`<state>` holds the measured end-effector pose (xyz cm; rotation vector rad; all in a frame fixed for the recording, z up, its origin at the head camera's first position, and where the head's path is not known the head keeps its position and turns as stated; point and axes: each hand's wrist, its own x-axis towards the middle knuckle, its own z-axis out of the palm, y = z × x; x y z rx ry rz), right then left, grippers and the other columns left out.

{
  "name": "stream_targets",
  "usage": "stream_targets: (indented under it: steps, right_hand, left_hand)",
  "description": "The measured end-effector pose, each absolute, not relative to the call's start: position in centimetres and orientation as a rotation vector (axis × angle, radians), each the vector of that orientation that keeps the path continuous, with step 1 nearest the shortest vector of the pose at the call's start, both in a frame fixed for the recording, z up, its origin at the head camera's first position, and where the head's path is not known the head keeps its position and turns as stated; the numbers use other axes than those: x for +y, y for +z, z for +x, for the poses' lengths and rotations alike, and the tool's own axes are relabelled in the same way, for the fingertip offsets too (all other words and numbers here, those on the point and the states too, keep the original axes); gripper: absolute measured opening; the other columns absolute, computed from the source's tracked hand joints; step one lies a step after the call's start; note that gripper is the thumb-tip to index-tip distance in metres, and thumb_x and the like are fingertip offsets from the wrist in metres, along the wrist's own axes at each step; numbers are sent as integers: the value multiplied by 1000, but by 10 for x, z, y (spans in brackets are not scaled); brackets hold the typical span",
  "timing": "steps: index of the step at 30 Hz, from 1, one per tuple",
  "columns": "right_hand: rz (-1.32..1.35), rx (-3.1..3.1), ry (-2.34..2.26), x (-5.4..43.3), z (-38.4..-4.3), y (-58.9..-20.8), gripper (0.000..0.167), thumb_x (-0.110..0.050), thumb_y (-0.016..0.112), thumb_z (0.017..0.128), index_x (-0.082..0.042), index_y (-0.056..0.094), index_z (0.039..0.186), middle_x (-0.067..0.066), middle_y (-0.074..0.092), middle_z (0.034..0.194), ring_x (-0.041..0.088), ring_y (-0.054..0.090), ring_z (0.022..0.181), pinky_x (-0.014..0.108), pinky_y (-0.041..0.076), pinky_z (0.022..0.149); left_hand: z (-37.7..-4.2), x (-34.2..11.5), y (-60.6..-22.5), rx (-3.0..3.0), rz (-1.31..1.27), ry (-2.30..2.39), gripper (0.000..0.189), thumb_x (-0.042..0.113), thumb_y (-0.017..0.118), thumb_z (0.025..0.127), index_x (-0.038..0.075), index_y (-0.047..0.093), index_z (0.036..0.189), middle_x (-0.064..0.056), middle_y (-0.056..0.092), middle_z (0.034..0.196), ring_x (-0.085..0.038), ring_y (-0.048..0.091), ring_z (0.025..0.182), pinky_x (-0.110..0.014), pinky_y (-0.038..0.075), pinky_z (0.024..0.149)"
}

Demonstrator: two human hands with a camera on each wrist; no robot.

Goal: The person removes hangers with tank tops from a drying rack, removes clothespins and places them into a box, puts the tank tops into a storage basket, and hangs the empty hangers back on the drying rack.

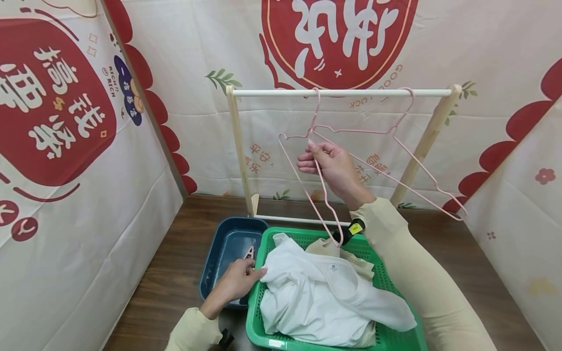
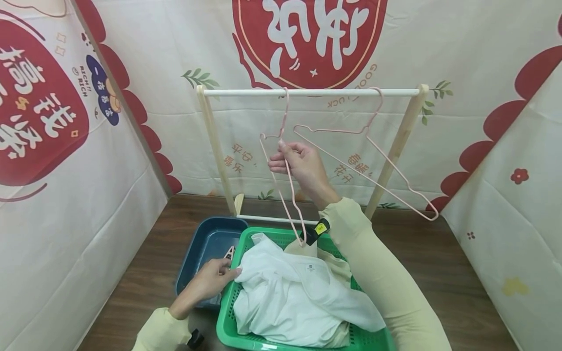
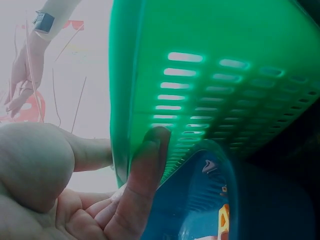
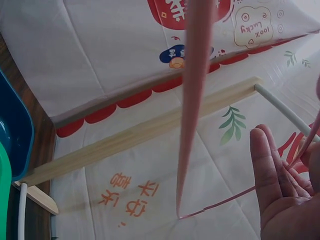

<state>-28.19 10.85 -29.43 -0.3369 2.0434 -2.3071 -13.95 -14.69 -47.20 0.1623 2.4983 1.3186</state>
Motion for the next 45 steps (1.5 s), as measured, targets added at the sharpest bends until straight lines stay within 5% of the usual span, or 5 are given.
stream_targets:
  steps: [26,34,45]
  right_hand:
    - [-557,2360,-2171,153,-251,-316,32,-35,58,100,-5,65,110,17,68,102,16,71,84,28,58,79]
    - [-465,2308,-2201,178,-245,-328,31,-33,59,100,-5,64,110,4,72,95,16,71,84,26,58,79]
    - [-409,2253,-2233,208,-230,-354,29,-22,58,101,3,59,116,4,71,97,17,71,86,26,57,81]
  left_hand:
    - [-139,-143,-471,2491,170,1300,37,36,62,98,2,66,109,0,62,70,-10,56,53,-26,46,48]
    - [-140,-144,-469,2486,163,1284,37,36,63,97,2,66,109,0,63,72,-14,58,55,-27,46,49]
    - [-139,-146,-467,2490,152,1248,41,40,63,97,2,67,113,0,64,75,-14,57,58,-29,46,51]
